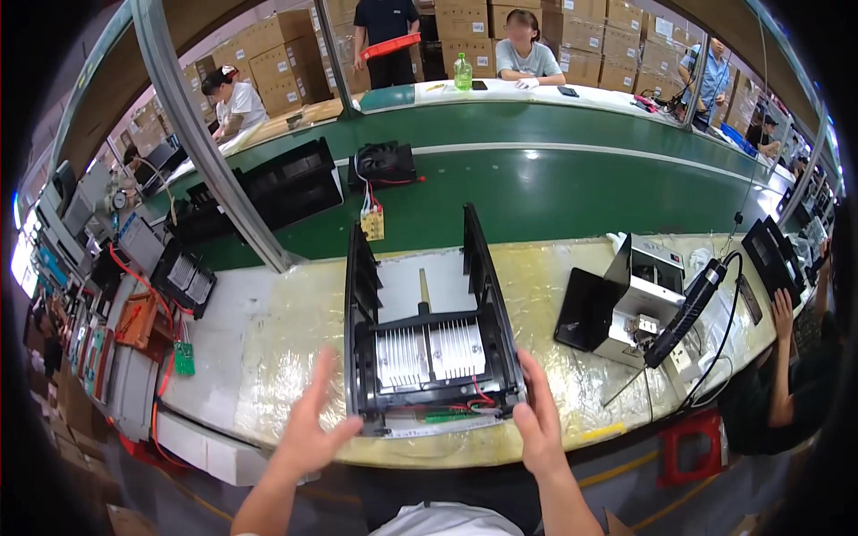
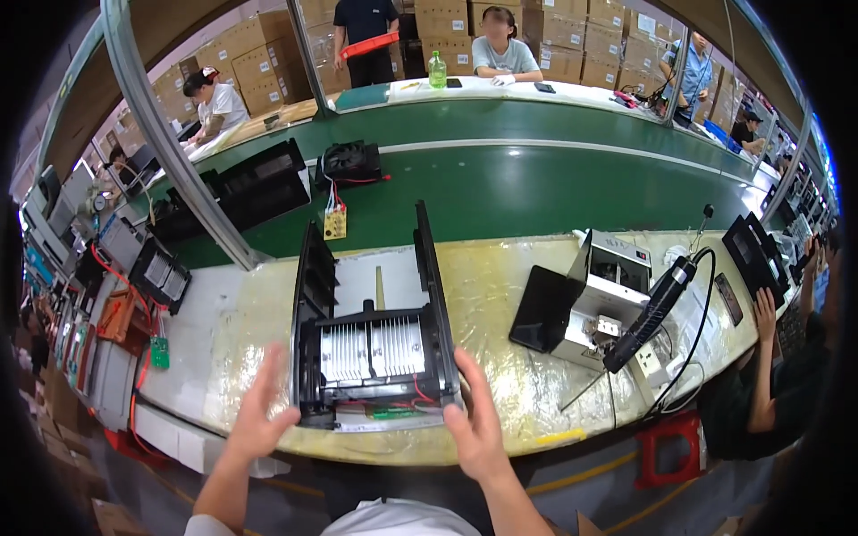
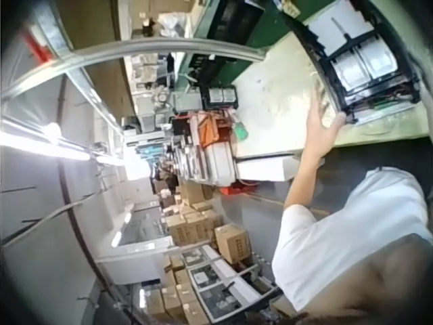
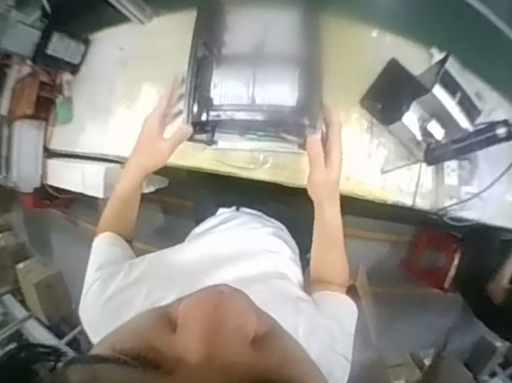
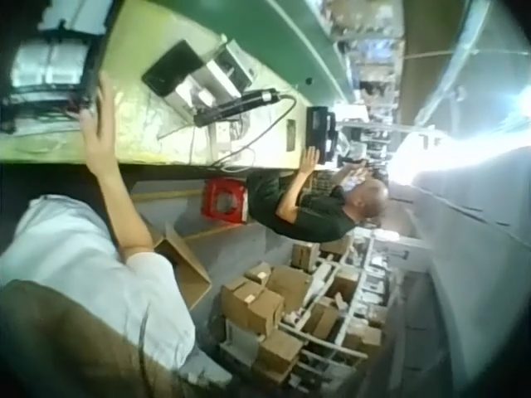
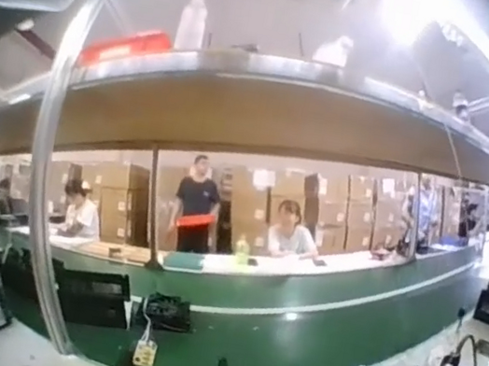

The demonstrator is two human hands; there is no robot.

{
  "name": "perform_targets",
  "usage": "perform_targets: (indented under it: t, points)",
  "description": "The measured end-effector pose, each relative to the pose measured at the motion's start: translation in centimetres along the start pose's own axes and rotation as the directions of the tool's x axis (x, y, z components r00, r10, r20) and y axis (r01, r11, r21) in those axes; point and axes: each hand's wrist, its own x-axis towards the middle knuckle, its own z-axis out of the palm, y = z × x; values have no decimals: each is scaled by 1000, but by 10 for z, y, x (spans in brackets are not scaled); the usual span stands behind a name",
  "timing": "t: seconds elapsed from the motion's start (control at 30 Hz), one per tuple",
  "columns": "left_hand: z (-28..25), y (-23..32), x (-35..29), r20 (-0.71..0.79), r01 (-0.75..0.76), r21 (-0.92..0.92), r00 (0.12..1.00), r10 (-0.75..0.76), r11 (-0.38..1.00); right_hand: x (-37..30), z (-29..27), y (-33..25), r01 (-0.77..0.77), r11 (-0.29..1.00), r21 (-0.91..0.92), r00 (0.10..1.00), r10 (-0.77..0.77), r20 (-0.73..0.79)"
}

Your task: Assembling a cooling fan unit into a plastic housing using an electric screwdriver.

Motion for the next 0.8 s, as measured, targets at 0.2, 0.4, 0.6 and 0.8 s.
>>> perform_targets:
  t: [0.2, 0.4, 0.6, 0.8]
  points:
    - [51, -10, 47, 166, -5, -157, 986, 31, 988, 2, -11, 16, 37, 970, -241, 976, -87, -198]
    - [115, -67, 246, -106, -359, -102, 931, 349, 928, 141, -52, 36, -6, 826, -564, 849, -294, -440]
    - [155, -96, 244, -296, -186, -30, 940, 169, 982, 144, -9, 20, 198, 815, -545, 929, -333, -159]
    - [161, -104, 229, -131, -288, -132, 954, 271, 949, 169, 1, 125, -20, 967, -252, 993, -11, -119]
